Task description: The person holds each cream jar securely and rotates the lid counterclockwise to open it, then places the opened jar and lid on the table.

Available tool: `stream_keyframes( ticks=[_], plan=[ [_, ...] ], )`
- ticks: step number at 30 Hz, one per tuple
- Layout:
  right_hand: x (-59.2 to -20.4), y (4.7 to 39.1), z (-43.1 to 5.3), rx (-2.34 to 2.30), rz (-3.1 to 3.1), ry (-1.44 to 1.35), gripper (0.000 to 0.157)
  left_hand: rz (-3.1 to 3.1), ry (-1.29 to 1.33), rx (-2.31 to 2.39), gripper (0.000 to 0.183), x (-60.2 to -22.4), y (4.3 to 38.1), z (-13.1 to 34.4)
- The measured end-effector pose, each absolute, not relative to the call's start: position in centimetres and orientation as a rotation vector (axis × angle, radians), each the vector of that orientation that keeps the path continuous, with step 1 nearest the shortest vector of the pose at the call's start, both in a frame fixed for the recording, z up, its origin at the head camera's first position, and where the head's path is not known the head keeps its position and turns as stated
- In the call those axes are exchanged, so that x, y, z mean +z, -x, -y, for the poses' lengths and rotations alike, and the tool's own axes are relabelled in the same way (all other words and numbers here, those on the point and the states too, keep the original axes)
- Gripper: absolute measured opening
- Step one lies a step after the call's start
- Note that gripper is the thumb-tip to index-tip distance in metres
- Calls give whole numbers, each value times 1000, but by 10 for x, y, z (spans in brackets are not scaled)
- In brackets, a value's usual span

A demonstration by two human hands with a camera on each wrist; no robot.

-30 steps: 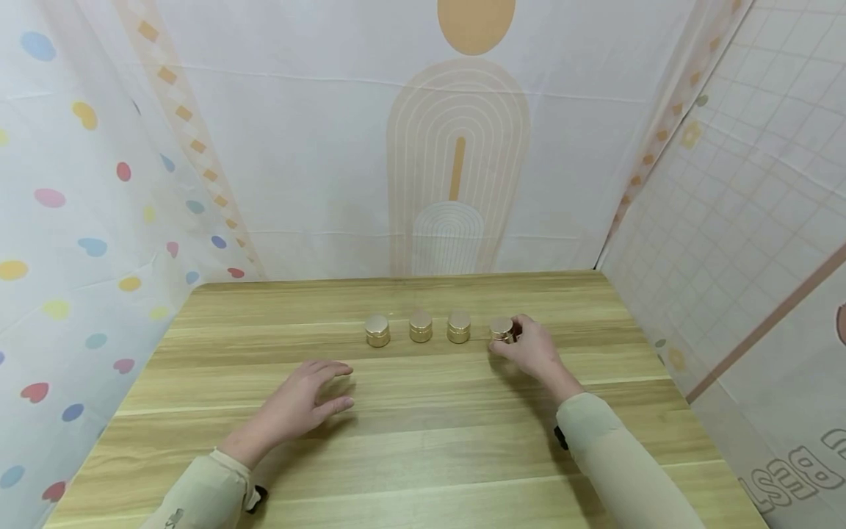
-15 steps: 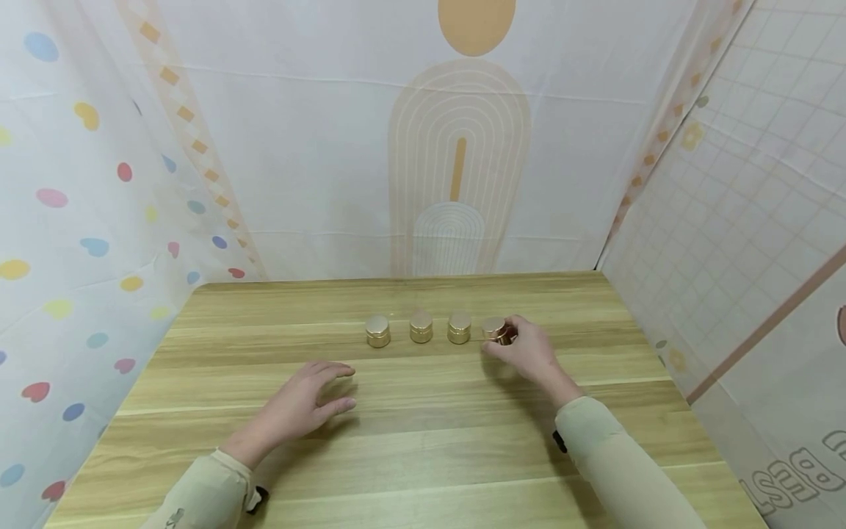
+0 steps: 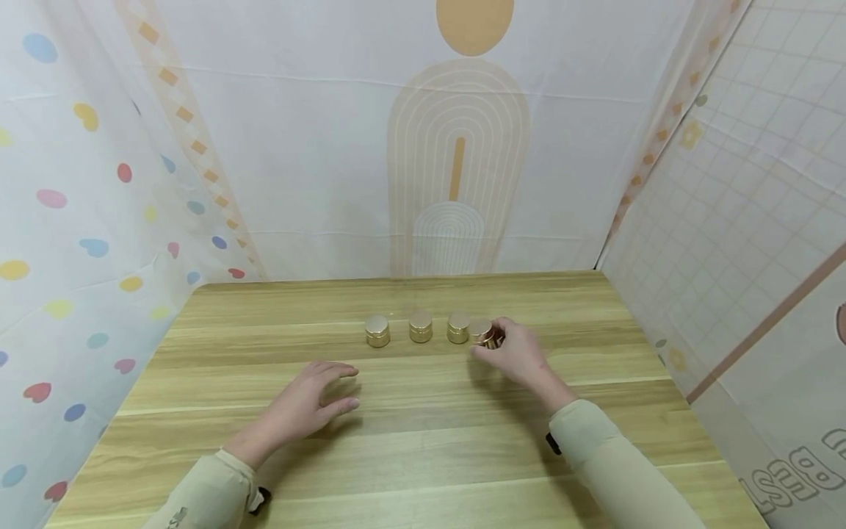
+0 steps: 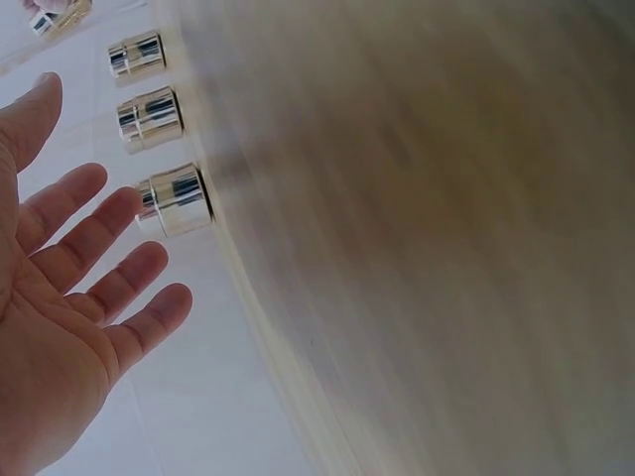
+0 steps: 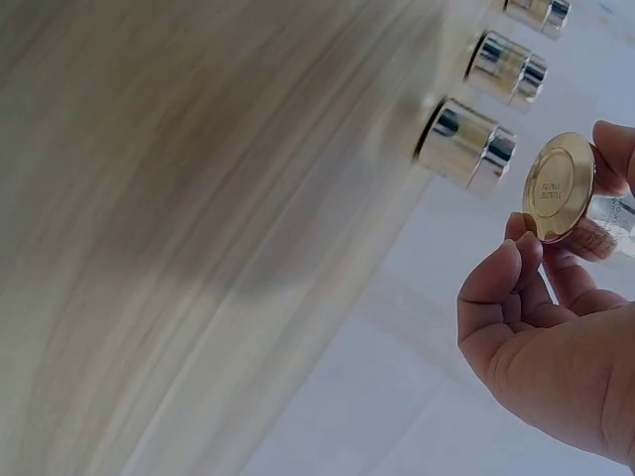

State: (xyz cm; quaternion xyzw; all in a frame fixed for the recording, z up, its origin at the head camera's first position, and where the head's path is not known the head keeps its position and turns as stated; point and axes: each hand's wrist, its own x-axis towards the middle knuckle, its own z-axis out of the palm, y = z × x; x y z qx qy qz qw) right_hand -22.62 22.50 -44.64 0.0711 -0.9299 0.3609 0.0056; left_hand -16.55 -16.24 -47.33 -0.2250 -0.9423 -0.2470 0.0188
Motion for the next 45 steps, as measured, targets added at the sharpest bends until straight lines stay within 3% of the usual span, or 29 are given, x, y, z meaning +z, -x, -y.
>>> stream_keyframes(
  ticks=[14,26,34,41,45],
  plan=[
    [-440,219,-210,1115,2928,-251,61,2898,706,-786,56,-474,167,155],
    [-435,211,-195,1150,2901,-353,56,2895,681,-801,55,-471,168,147],
    [-433,206,-181,1180,2869,-447,25,2827,692,-911,55,-463,173,136],
    [-432,200,-162,1120,2860,-545,32,2762,660,-1017,54,-451,179,115],
    [-434,198,-153,1112,2836,-646,26,2747,671,-1039,53,-446,181,105]
  ],
)
